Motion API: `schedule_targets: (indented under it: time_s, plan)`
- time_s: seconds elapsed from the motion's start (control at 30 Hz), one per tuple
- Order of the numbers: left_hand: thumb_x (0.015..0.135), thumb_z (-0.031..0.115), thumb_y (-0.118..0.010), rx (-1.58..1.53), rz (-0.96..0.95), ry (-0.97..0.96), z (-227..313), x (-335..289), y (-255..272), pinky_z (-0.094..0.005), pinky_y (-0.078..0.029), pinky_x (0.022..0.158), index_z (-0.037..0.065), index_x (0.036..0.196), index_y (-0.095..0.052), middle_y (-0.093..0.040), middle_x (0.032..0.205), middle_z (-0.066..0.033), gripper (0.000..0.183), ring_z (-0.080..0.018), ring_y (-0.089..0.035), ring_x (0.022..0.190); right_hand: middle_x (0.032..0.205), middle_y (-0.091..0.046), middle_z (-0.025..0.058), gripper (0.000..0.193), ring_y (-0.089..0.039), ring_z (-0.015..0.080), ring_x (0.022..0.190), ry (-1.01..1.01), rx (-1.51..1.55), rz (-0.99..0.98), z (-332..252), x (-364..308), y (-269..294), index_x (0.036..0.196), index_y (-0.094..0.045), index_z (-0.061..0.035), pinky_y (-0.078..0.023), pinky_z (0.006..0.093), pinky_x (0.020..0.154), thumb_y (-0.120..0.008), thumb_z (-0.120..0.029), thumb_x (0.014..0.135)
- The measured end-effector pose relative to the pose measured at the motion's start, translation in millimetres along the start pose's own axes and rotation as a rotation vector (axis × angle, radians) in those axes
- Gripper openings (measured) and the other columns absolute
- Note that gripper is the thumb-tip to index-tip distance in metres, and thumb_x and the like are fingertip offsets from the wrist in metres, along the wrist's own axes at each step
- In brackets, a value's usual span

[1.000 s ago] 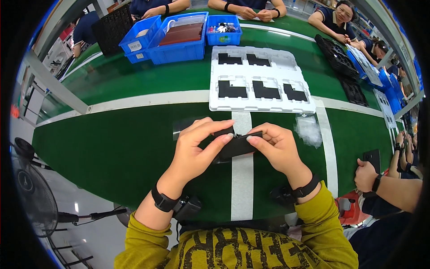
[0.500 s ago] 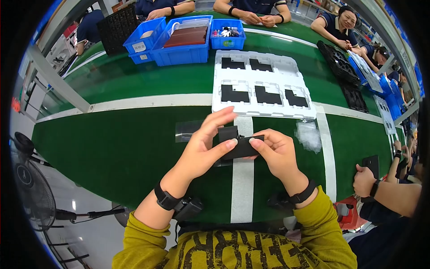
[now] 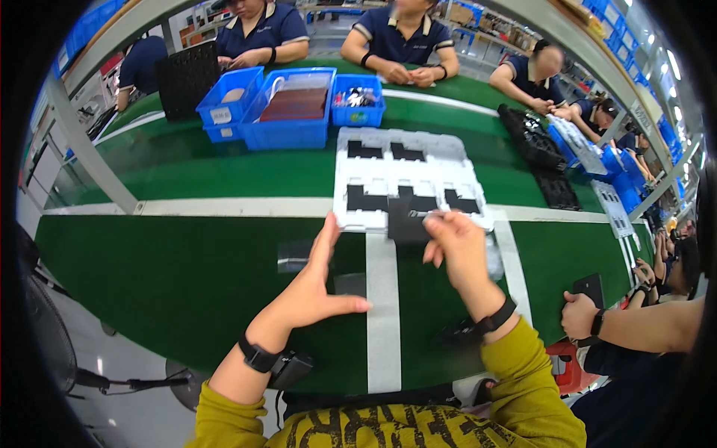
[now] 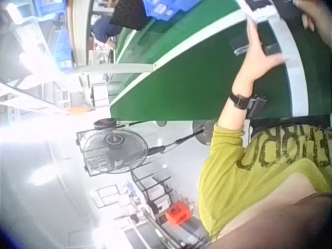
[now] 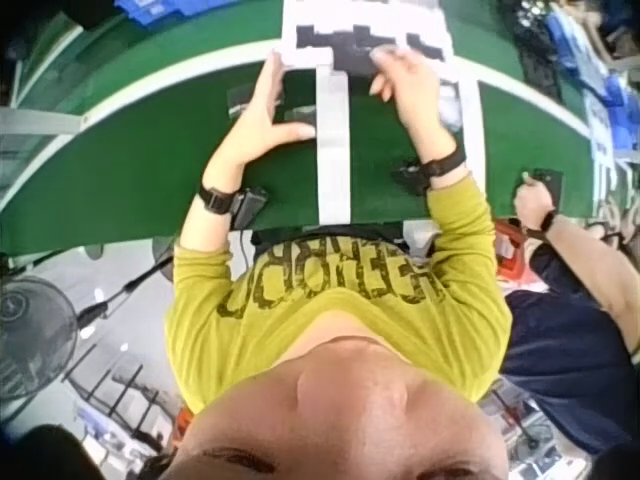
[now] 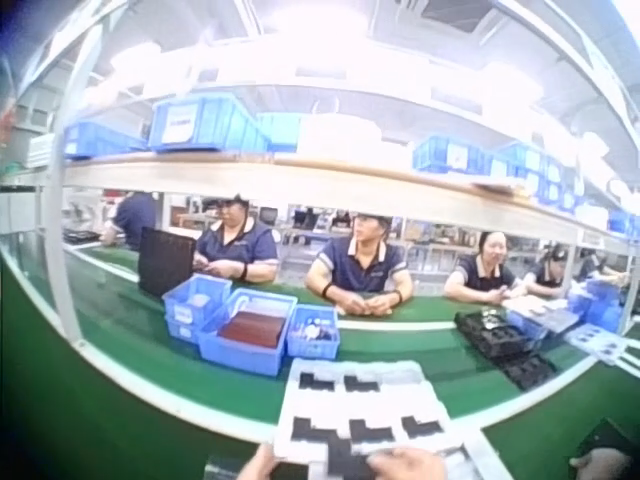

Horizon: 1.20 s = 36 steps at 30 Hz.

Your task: The recorder is assembling small black L-shaped parts into a white tray and using tape on the assembly line surface.

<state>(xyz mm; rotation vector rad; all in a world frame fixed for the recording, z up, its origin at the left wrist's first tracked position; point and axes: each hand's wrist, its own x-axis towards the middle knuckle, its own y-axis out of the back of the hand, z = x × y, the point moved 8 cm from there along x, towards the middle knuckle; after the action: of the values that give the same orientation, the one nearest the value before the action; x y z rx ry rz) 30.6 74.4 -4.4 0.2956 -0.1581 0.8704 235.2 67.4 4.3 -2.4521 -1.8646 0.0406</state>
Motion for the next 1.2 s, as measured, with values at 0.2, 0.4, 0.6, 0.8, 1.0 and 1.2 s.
schedule_targets:
  time_s: [0.2,0.4,0.6,0.8,1.0,1.2]
  plan:
    - [0.068,0.056,-0.063,0.946,-0.231,-0.038,11,-18,-23,-0.057,-0.002,0.102,0.015,0.126,-0.046,-0.009,0.141,-0.026,0.073,-0.0391,-0.003,0.132,0.07,-0.06,0.0092,0.016,-0.059,0.0139,0.051,0.257,-0.346,0.277,-39,142,123,0.091,-0.058,0.0075,-0.046,0.022,0.044,-0.058,-0.004,0.08]
    - [0.078,0.048,-0.058,0.982,-0.226,-0.036,-10,-26,-26,-0.0599,-0.005,0.1,0.024,0.121,-0.052,-0.015,0.141,-0.0228,0.05,-0.0395,-0.009,0.131,0.067,-0.058,0.007,0.012,-0.058,0.0137,0.051,0.001,-0.248,0.354,29,210,139,0.088,-0.055,0.005,-0.044,0.0221,0.042,-0.056,-0.004,0.08]
    - [0.077,0.044,-0.061,0.933,-0.192,-0.071,-8,-23,-24,-0.0604,-0.005,0.1,0.021,0.124,-0.048,-0.017,0.139,-0.0233,0.054,-0.0391,-0.01,0.131,0.065,-0.061,0.0097,0.021,-0.057,0.0147,0.051,-0.102,-0.551,0.314,38,219,145,0.088,-0.061,0.0056,-0.045,0.0257,0.047,-0.061,-0.012,0.077]
    - [0.076,0.048,-0.06,0.954,-0.159,-0.023,-7,-19,-16,-0.0608,-0.002,0.1,0.016,0.129,-0.041,-0.015,0.139,-0.0252,0.064,-0.0397,-0.007,0.131,0.091,-0.062,0.0197,0.028,-0.06,0.0325,0.082,0.158,-1.345,0.398,-9,206,129,0.085,-0.065,0.0007,-0.048,0.0355,0.074,-0.063,-0.024,0.072]
    - [0.077,0.049,-0.057,1.002,-0.162,-0.029,-12,-22,-20,-0.0596,-0.002,0.1,0.018,0.124,-0.048,-0.018,0.139,-0.0236,0.057,-0.037,-0.01,0.132,0.099,-0.059,0.0233,0.025,-0.057,0.0367,0.095,-0.179,-1.434,0.208,3,191,142,0.088,-0.064,0.0018,-0.045,0.0394,0.082,-0.056,-0.016,0.072]
    - [0.075,0.046,-0.06,0.99,-0.118,-0.076,-12,-23,-23,-0.0584,-0.002,0.101,0.019,0.119,-0.054,-0.026,0.137,-0.02,0.051,-0.0348,-0.015,0.131,0.09,-0.061,0.0238,0.029,-0.059,0.0365,0.088,-0.076,-1.455,0.058,-12,125,127,0.086,-0.064,0.0013,-0.047,0.0405,0.078,-0.061,-0.023,0.071]
